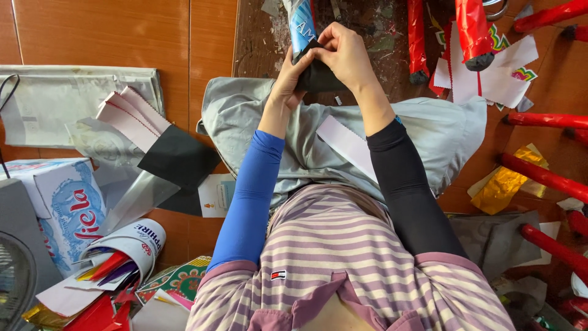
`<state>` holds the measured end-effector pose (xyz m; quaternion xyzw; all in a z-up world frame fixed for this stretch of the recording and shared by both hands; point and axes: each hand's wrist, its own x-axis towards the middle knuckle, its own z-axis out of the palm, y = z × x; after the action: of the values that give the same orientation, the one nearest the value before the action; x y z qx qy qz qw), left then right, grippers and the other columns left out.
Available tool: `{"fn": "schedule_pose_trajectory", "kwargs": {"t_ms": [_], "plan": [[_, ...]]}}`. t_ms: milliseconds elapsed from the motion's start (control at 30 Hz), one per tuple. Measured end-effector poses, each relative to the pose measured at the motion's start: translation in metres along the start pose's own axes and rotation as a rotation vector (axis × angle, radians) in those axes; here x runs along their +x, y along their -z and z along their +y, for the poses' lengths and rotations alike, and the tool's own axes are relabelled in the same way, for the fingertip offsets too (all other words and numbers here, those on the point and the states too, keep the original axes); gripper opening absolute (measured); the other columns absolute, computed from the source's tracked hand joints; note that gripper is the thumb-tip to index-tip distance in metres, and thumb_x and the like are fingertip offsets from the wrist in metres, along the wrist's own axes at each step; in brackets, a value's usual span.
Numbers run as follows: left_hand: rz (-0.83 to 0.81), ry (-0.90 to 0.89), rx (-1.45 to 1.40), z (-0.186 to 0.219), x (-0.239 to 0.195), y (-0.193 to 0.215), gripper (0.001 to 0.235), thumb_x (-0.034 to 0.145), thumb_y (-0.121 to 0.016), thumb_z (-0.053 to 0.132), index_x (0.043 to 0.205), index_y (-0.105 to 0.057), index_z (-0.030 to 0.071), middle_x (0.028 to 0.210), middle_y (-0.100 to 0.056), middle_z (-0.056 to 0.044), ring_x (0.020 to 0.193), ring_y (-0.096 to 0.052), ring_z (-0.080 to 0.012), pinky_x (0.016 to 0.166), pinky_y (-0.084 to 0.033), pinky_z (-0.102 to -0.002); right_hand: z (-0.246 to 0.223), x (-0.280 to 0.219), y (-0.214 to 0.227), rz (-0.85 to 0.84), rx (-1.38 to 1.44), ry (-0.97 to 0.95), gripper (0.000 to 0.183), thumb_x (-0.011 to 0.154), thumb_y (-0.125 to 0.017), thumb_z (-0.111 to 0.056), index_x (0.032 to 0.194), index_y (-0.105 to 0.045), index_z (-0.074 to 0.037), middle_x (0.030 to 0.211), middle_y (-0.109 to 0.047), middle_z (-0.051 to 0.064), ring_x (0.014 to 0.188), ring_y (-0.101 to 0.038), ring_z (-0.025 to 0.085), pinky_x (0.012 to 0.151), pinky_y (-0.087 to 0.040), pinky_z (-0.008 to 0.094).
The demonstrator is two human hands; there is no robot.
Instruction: Apply glue and red paper strips to a structural giraffe model.
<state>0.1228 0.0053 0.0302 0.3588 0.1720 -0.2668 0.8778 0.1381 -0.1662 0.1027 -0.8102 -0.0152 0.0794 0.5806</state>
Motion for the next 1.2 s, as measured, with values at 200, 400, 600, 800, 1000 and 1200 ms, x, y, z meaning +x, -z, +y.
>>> {"fn": "schedule_pose_trajectory", "kwargs": {"t_ms": [200,400,600,800,1000,1200], "plan": [[-0.017,0.086,-0.046,-0.004,0.011,0.005,0.071,0.086,-0.085,0.023,0.142,-0.046,0.007,0.123,-0.064,-0.013,0.108,-0.069,-0.0227,0.089,-0.062,-0.038,0.025,0.020,0.001,-0.174,0.094,-0.099,0.019,0.093,-0.079,-0.005,0.097,-0.061,0.001,0.081,-0.072,0.003,0.073,-0.067,0.005,0.062,-0.052,0.021],[-0.074,0.101,-0.069,-0.013,0.015,0.008,0.061,0.086,-0.086,0.017,0.135,-0.051,0.005,0.117,-0.067,-0.011,0.103,-0.071,-0.0228,0.088,-0.062,-0.038,0.007,0.034,0.004,-0.221,-0.166,-0.138,0.027,0.088,-0.089,-0.015,0.090,-0.067,0.001,0.074,-0.069,0.005,0.066,-0.062,0.010,0.057,-0.047,0.026],[-0.008,0.053,-0.085,-0.019,0.016,0.000,0.047,0.088,-0.083,0.009,0.125,-0.055,0.001,0.110,-0.069,-0.012,0.097,-0.071,-0.0235,0.087,-0.063,-0.039,0.051,0.011,0.045,0.023,0.279,0.022,0.023,0.111,-0.065,-0.024,0.117,-0.074,-0.005,0.106,-0.076,0.005,0.098,-0.072,0.012,0.087,-0.059,0.026],[0.096,0.089,-0.088,-0.012,0.000,-0.033,0.046,0.082,-0.081,0.009,0.121,-0.056,0.003,0.105,-0.070,-0.011,0.091,-0.073,-0.0238,0.081,-0.063,-0.040,0.133,-0.089,-0.004,0.406,1.054,-0.292,0.037,0.103,-0.059,-0.024,0.129,-0.064,0.002,0.113,-0.073,0.012,0.101,-0.070,0.021,0.089,-0.059,0.032],[0.120,0.032,-0.021,-0.029,0.011,-0.024,0.045,0.084,-0.082,0.011,0.121,-0.058,0.004,0.105,-0.068,-0.009,0.091,-0.071,-0.0203,0.082,-0.061,-0.035,0.071,-0.111,-0.090,0.319,1.076,-0.363,0.044,0.107,-0.062,-0.035,0.139,-0.050,-0.008,0.124,-0.040,0.005,0.115,-0.035,0.020,0.091,-0.034,0.032],[0.114,0.018,-0.068,-0.029,0.002,-0.037,0.038,0.084,-0.081,0.008,0.115,-0.061,0.002,0.101,-0.071,-0.010,0.086,-0.070,-0.0209,0.077,-0.060,-0.036,0.039,-0.054,-0.084,0.768,1.052,-0.221,0.063,0.098,-0.070,-0.029,0.150,-0.043,-0.005,0.143,-0.053,0.010,0.129,-0.054,0.022,0.109,-0.045,0.037]]}}
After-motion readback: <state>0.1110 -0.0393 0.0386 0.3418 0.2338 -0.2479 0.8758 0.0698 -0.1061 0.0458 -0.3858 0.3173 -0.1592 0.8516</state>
